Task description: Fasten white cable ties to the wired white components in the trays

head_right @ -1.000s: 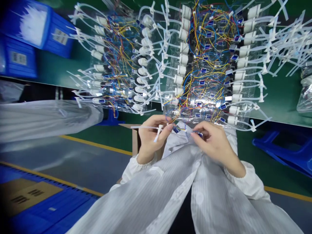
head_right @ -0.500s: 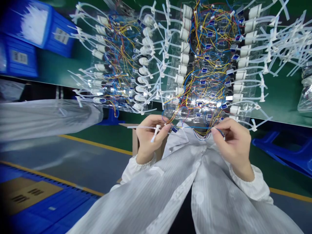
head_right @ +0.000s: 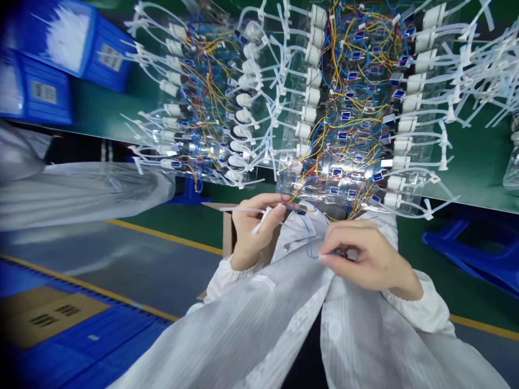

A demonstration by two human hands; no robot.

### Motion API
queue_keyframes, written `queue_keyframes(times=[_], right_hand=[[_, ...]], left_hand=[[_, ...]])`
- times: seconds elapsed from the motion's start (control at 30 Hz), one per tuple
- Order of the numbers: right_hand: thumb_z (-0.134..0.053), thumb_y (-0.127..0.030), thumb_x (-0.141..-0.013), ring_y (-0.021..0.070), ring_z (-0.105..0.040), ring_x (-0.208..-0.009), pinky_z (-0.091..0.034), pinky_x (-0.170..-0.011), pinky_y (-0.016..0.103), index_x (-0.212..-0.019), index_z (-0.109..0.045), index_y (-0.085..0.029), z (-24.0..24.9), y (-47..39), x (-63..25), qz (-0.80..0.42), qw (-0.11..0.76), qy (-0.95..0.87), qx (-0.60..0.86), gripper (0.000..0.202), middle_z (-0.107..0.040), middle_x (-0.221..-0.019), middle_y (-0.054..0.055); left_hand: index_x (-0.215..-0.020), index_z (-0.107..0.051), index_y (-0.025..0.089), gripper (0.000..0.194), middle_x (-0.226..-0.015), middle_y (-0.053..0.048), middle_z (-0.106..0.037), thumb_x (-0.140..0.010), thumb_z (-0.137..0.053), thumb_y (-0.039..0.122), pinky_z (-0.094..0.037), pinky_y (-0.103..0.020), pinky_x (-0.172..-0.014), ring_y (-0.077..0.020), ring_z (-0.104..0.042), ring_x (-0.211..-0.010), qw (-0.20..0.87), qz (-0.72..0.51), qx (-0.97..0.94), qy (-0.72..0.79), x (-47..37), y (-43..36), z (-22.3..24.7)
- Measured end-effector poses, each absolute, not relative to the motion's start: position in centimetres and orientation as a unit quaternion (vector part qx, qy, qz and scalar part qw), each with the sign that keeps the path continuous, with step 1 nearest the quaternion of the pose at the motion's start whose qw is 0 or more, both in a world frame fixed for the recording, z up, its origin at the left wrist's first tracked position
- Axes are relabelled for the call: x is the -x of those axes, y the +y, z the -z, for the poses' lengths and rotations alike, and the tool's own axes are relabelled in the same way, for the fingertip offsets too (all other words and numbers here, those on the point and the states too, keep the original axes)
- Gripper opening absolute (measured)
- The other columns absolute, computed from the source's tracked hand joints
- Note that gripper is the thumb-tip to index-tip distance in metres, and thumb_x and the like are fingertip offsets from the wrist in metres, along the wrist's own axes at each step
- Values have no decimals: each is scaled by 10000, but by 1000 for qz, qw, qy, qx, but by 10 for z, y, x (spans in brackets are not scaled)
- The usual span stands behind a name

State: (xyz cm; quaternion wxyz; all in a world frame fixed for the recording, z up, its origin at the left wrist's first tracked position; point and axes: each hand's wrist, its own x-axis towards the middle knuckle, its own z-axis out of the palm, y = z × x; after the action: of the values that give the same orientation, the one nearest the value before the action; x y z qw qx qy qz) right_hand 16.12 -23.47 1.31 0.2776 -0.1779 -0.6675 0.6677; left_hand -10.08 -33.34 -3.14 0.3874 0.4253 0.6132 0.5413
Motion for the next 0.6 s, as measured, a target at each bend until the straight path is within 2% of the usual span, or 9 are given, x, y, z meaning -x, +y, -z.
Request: queue_keyframes(times=[0.07,0.13,0.27,0.37,0.47,0.6], right_hand=[[-915,-218,-1033,168,-744,-571,-561,-515,273,-1041,-900,-316,-14,-235,-156,-696,317,-633,122,99,-859,-788,-4],[-919,-241,-1025,159,-711,-489,-550,-454,252,-1152,-940,-355,-12,-237,-155,-720,346,-596,86,172,-866,-777,0],[-887,-271,-1015,130,-592,-331,-489,-337,241,-1341,-968,-442,-4,-241,-168,-753,381,-525,113,376,-870,-814,15],[-827,-318,-1043,101,-486,-248,-422,-276,237,-1321,-973,-435,-4,-241,-178,-756,407,-497,130,335,-849,-813,17],[-798,-331,-1063,84,-374,-200,-361,-238,217,-1257,-976,-427,-13,-237,-180,-740,431,-498,136,281,-759,-668,-16],[-770,-373,-1079,148,-407,-202,-443,-259,245,-1215,-967,-446,-20,-231,-183,-723,449,-510,122,250,-568,-477,-53]], left_hand=[[-1180,-968,225,364,-959,-109,-962,-1084,-971,576,-739,-331,-744,-263,-931,-839,386,-537,-425,618,101,-335,31],[-1177,-975,227,335,-968,-107,-962,-1093,-963,551,-717,-325,-731,-258,-920,-837,381,-528,-434,622,102,-335,30],[-1150,-987,235,292,-902,-73,-935,-1042,-1017,504,-578,-283,-596,-168,-748,-620,377,-503,-502,594,107,-334,30],[-1161,-984,246,294,-932,-68,-939,-1016,-1046,494,-562,-280,-601,-142,-688,-593,383,-507,-531,561,110,-331,30],[-1175,-966,254,273,-980,-68,-944,-1033,-1033,477,-559,-273,-616,-130,-664,-606,383,-513,-529,557,107,-329,30],[-1196,-937,245,362,-1016,-72,-924,-1033,-1010,559,-534,-281,-604,-125,-612,-611,410,-489,-509,578,96,-321,31]])
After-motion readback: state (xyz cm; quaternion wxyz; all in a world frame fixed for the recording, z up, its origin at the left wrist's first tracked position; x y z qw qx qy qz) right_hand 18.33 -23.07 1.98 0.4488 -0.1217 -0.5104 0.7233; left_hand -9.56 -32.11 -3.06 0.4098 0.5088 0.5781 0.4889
